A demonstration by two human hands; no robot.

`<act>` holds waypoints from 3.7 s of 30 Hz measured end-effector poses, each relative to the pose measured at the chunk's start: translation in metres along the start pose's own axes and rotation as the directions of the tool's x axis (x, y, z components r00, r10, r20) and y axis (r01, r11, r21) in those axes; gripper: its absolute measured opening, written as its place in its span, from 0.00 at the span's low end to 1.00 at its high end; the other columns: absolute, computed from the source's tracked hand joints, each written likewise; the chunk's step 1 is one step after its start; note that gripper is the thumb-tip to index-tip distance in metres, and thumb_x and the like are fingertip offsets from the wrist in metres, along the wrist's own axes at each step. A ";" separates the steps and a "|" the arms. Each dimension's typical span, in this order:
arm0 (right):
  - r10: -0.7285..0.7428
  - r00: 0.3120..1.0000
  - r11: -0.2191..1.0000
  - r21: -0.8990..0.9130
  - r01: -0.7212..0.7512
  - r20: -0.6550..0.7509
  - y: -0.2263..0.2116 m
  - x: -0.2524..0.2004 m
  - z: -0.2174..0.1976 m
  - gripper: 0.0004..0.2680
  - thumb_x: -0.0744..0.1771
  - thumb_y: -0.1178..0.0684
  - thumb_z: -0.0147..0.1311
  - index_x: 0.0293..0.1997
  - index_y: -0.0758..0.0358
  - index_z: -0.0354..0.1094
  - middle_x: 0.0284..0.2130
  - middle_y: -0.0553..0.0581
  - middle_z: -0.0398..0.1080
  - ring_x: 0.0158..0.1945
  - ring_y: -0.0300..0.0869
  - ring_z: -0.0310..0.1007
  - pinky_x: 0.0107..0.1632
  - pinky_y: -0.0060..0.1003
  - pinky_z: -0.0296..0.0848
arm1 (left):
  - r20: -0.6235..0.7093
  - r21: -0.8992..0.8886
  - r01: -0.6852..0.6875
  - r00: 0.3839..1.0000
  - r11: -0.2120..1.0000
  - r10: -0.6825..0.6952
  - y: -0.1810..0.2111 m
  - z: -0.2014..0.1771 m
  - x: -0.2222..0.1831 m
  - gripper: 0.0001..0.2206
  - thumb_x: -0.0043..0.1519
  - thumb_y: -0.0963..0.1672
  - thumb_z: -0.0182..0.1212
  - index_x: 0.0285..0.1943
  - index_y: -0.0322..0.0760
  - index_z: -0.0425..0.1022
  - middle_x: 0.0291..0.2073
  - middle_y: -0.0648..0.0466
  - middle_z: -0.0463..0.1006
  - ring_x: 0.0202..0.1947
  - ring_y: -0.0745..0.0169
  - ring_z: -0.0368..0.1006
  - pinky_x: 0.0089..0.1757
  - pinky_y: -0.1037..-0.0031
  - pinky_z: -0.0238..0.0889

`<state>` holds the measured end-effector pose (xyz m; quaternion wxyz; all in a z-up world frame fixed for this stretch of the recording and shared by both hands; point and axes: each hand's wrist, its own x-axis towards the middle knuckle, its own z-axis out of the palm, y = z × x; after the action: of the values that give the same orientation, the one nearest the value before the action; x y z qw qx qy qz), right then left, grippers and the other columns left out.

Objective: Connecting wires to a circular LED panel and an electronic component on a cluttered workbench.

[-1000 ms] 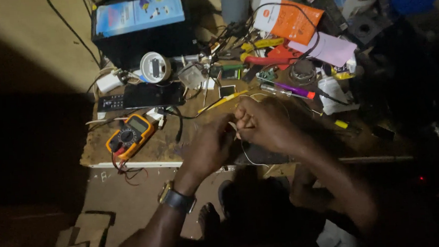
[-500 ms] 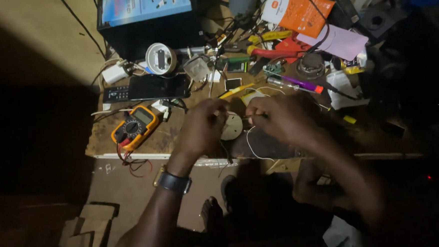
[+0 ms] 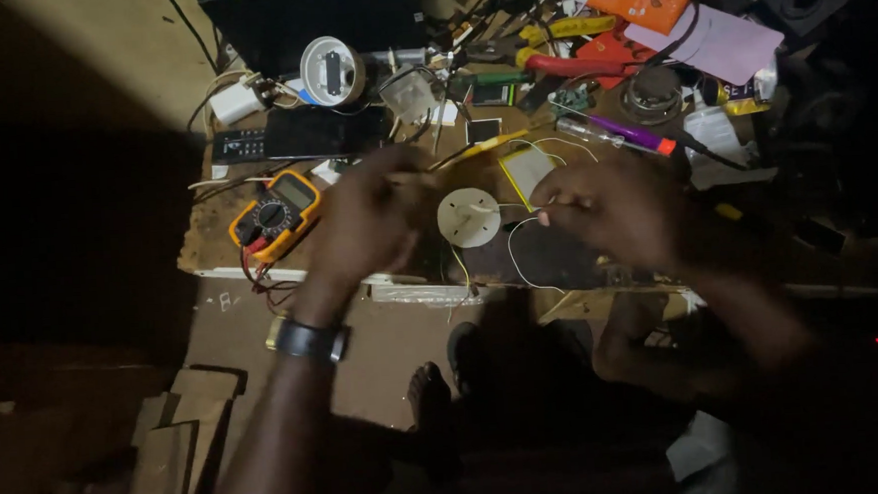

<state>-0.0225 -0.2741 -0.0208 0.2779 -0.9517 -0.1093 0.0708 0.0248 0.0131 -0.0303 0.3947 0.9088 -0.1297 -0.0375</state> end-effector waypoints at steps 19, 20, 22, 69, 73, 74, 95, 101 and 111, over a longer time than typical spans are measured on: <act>0.009 0.995 0.972 0.237 0.014 -0.098 -0.007 -0.003 0.026 0.03 0.66 0.56 0.59 0.40 0.55 0.79 0.22 0.52 0.81 0.28 0.47 0.80 0.37 0.40 0.73 | 0.250 -0.125 -0.194 0.943 0.973 0.220 0.045 0.038 -0.011 0.08 0.63 0.43 0.59 0.49 0.41 0.79 0.40 0.40 0.85 0.49 0.26 0.79 0.47 0.47 0.73; -0.012 0.995 0.980 0.198 0.032 -0.102 -0.005 -0.005 0.026 0.03 0.66 0.56 0.59 0.40 0.55 0.78 0.23 0.54 0.81 0.31 0.52 0.81 0.38 0.43 0.74 | 0.259 -0.090 -0.215 0.938 0.972 0.231 0.046 0.038 -0.010 0.07 0.63 0.43 0.60 0.48 0.41 0.80 0.38 0.41 0.84 0.48 0.28 0.80 0.47 0.48 0.73; -0.026 0.994 0.987 0.156 0.043 -0.109 -0.001 -0.007 0.026 0.02 0.66 0.55 0.59 0.39 0.54 0.77 0.24 0.56 0.81 0.35 0.57 0.82 0.39 0.46 0.76 | 0.272 -0.059 -0.241 0.930 0.969 0.248 0.049 0.035 -0.009 0.07 0.63 0.44 0.60 0.46 0.41 0.81 0.36 0.43 0.84 0.46 0.30 0.80 0.46 0.48 0.73; 0.207 0.978 0.557 0.824 -0.101 -0.020 0.032 0.001 0.079 0.04 0.61 0.61 0.63 0.35 0.68 0.74 0.36 0.65 0.82 0.26 0.44 0.80 0.27 0.32 0.76 | 0.213 -0.118 -0.008 0.976 0.993 0.034 0.044 0.050 -0.004 0.14 0.64 0.45 0.61 0.57 0.44 0.83 0.45 0.41 0.87 0.54 0.31 0.80 0.52 0.48 0.75; 0.288 0.952 0.365 0.931 -0.014 -0.099 0.038 0.005 0.095 0.05 0.62 0.61 0.62 0.36 0.72 0.71 0.42 0.72 0.81 0.23 0.43 0.78 0.24 0.29 0.74 | 0.186 -0.182 -0.032 0.980 0.983 0.066 0.048 0.052 -0.010 0.10 0.66 0.47 0.59 0.51 0.48 0.83 0.42 0.45 0.87 0.51 0.35 0.82 0.51 0.51 0.76; 0.322 0.940 0.335 0.942 0.002 -0.117 0.040 0.005 0.097 0.06 0.62 0.61 0.63 0.36 0.71 0.71 0.38 0.71 0.80 0.21 0.44 0.77 0.22 0.30 0.72 | 0.179 -0.169 -0.018 0.983 0.985 0.049 0.051 0.053 -0.011 0.10 0.66 0.47 0.59 0.52 0.46 0.83 0.43 0.43 0.87 0.52 0.33 0.81 0.52 0.50 0.75; 0.274 0.942 0.627 0.779 -0.020 -0.197 0.022 -0.003 0.068 0.07 0.66 0.57 0.60 0.43 0.69 0.80 0.24 0.63 0.76 0.21 0.41 0.75 0.26 0.33 0.76 | 0.114 -0.214 0.020 0.993 0.977 0.004 0.039 0.063 -0.008 0.08 0.65 0.45 0.62 0.49 0.48 0.84 0.44 0.42 0.87 0.53 0.30 0.80 0.53 0.47 0.74; 0.264 0.929 0.710 0.704 -0.005 -0.260 0.031 -0.001 0.069 0.05 0.67 0.57 0.61 0.42 0.66 0.81 0.22 0.61 0.75 0.21 0.39 0.72 0.27 0.33 0.75 | 0.103 -0.258 0.013 0.995 0.966 0.014 0.044 0.058 -0.008 0.08 0.65 0.46 0.61 0.49 0.48 0.84 0.43 0.43 0.88 0.51 0.31 0.82 0.50 0.48 0.75; 0.289 0.937 0.683 0.728 -0.057 -0.198 -0.001 -0.006 0.055 0.06 0.66 0.55 0.61 0.43 0.63 0.82 0.19 0.59 0.73 0.22 0.38 0.70 0.28 0.32 0.73 | 0.112 -0.232 0.013 0.994 0.973 0.014 0.043 0.058 -0.009 0.08 0.66 0.49 0.63 0.47 0.50 0.86 0.41 0.47 0.88 0.49 0.37 0.83 0.49 0.54 0.76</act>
<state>-0.0394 -0.2461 -0.0655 0.6289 -0.7750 0.0612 -0.0102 -0.0021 -0.0538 -0.0395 0.4903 0.8528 -0.1467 -0.1037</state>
